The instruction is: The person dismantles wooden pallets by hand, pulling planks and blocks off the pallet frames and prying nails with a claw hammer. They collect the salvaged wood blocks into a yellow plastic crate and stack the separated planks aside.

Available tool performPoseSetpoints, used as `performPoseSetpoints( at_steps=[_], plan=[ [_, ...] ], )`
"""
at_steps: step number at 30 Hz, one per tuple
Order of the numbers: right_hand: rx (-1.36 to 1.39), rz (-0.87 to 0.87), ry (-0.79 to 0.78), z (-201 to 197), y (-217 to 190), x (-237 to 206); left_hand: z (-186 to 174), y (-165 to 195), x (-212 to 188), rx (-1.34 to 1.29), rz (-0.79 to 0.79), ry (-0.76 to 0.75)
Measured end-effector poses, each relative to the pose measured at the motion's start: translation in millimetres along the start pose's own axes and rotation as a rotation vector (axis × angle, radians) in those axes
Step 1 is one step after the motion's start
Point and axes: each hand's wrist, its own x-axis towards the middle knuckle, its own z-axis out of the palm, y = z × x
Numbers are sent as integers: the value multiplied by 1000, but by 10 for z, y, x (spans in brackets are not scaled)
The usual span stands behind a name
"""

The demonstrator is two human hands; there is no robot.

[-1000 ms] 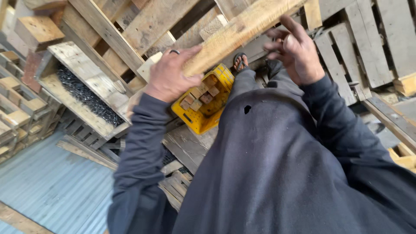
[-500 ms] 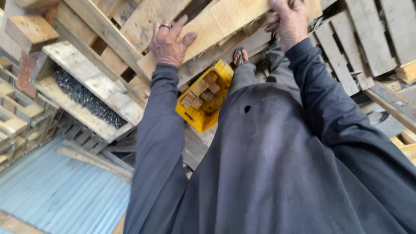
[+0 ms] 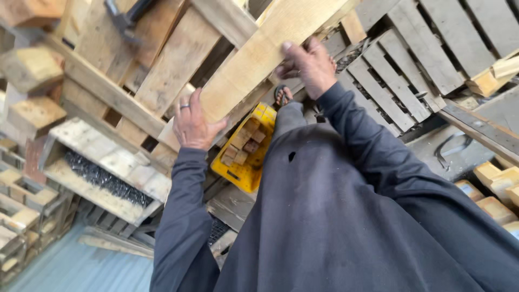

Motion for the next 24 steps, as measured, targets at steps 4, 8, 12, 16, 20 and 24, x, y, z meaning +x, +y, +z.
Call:
performPoseSetpoints(
  at_steps=[4, 8, 12, 16, 20, 24],
  plan=[
    [-21, 164, 17, -3, 44, 64, -38, 133, 45, 115, -50, -31],
    [-223, 13, -133, -326, 111, 41, -210, 355, 218, -21, -81, -27],
    [-1077, -375, 43, -1056, -130, -66, -43, 945, 767, -79, -72, 62],
    [-1385, -768, 32, -1570, -572, 91, 431, 1700, 1485, -123, 109, 47],
    [-1604, -929, -174, -1477, -998, 708, 616, 2202, 2078, -150, 95, -17],
    [-1638, -701, -408, -1371, -1082, 1022, 631, 2322, 2112, -76, 23, -85]
  ],
)
